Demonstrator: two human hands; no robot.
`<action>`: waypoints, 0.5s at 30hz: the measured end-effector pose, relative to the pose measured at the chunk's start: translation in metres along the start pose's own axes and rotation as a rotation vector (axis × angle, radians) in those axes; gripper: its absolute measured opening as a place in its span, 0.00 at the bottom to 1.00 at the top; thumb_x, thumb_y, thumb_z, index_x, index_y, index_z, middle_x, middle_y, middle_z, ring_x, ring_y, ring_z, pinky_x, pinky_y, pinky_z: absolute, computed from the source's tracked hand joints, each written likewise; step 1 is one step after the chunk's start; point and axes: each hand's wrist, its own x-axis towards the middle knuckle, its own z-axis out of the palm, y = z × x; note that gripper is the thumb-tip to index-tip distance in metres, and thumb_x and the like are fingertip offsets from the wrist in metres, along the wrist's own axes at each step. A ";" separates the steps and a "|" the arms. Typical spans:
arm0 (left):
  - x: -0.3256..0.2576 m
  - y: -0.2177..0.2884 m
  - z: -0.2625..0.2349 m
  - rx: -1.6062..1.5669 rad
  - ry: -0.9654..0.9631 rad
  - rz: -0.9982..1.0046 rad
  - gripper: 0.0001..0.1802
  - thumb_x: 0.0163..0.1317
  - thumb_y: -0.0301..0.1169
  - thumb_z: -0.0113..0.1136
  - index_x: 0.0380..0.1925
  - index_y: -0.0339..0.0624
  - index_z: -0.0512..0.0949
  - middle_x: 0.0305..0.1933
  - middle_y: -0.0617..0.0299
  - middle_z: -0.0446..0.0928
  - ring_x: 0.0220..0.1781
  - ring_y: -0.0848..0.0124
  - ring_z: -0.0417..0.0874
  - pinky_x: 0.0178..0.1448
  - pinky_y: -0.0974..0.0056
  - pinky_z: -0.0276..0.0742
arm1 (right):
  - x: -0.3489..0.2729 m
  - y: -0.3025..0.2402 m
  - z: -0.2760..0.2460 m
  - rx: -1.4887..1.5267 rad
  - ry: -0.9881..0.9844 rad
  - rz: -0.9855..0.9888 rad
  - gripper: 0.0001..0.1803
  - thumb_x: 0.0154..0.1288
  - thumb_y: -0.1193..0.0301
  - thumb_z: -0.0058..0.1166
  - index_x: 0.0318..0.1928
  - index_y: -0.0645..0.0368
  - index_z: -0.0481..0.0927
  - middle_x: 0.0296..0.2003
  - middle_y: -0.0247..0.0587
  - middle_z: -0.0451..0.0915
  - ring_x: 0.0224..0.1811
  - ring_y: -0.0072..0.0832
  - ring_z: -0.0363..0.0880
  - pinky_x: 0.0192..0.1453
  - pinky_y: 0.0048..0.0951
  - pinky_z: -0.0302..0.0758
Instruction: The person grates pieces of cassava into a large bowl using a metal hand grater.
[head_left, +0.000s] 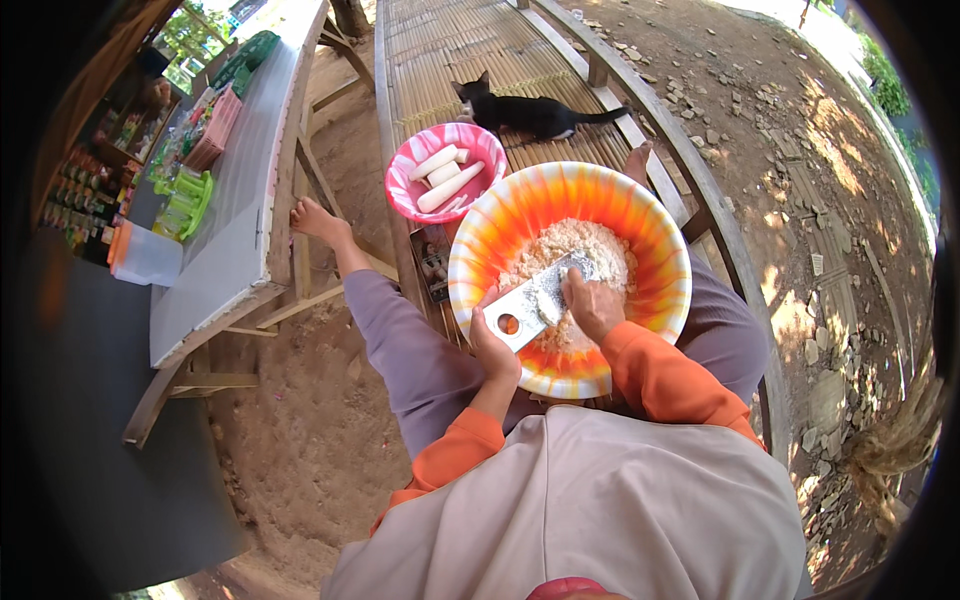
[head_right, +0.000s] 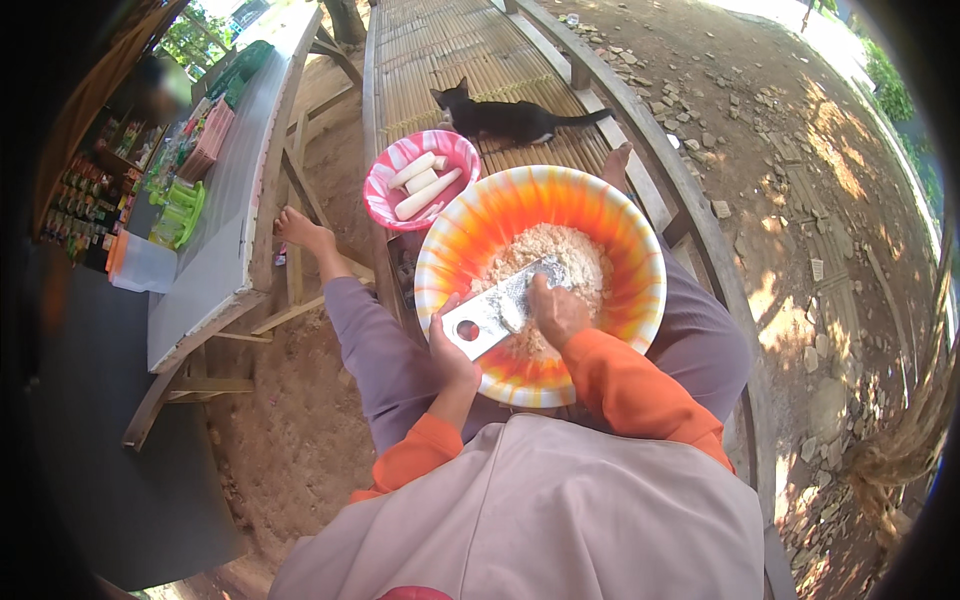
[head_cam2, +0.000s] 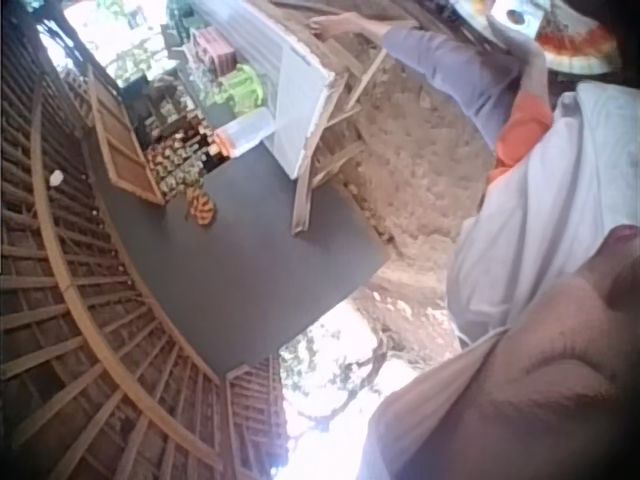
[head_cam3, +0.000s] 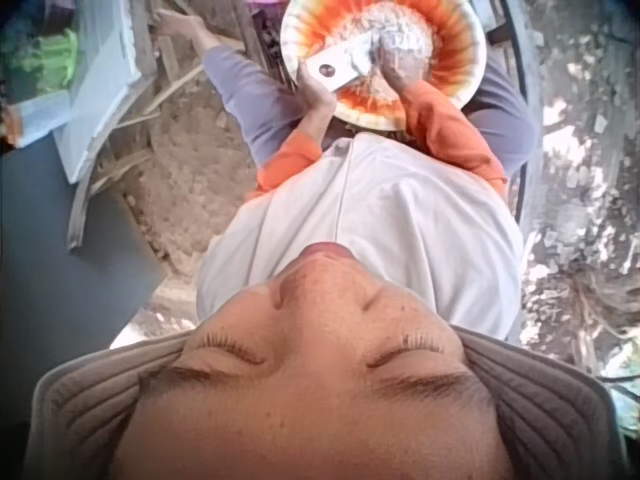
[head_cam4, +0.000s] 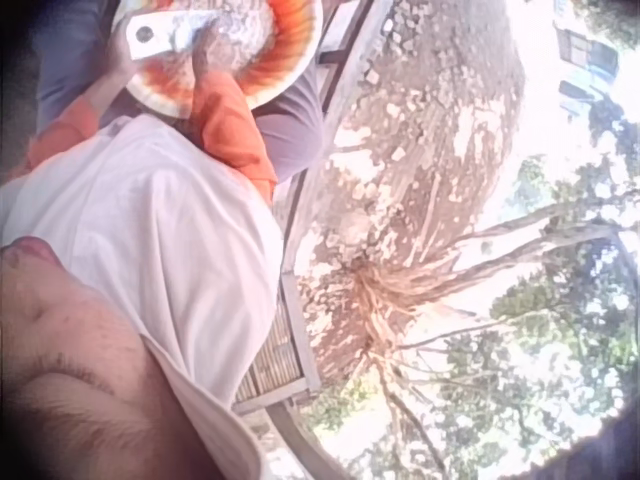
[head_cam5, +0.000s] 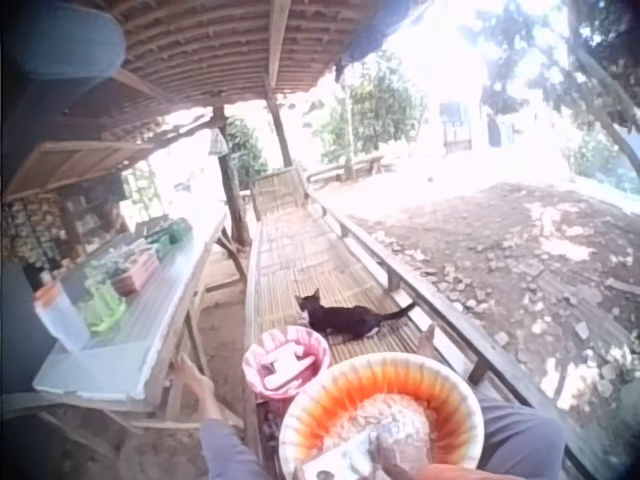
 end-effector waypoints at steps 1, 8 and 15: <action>-0.002 -0.001 -0.002 0.013 -0.004 0.014 0.26 0.69 0.39 0.28 0.52 0.29 0.67 0.52 0.48 0.73 0.54 0.62 0.73 0.61 0.64 0.64 | -0.017 -0.017 -0.009 -0.009 -0.079 0.007 0.12 0.66 0.61 0.35 0.43 0.54 0.66 0.26 0.59 0.77 0.31 0.56 0.75 0.35 0.54 0.68; -0.003 0.002 0.005 0.078 -0.064 0.060 0.26 0.68 0.38 0.28 0.52 0.29 0.67 0.52 0.48 0.73 0.54 0.62 0.73 0.61 0.63 0.64 | 0.025 0.040 0.027 -0.002 0.333 -0.148 0.09 0.64 0.65 0.41 0.38 0.57 0.66 0.19 0.53 0.75 0.22 0.51 0.74 0.27 0.50 0.67; -0.003 0.004 0.003 0.011 -0.017 0.031 0.26 0.69 0.39 0.29 0.52 0.29 0.67 0.51 0.47 0.73 0.54 0.62 0.73 0.61 0.62 0.64 | -0.021 -0.007 0.003 -0.014 0.111 -0.126 0.10 0.65 0.64 0.41 0.37 0.57 0.67 0.17 0.54 0.74 0.20 0.51 0.74 0.24 0.51 0.68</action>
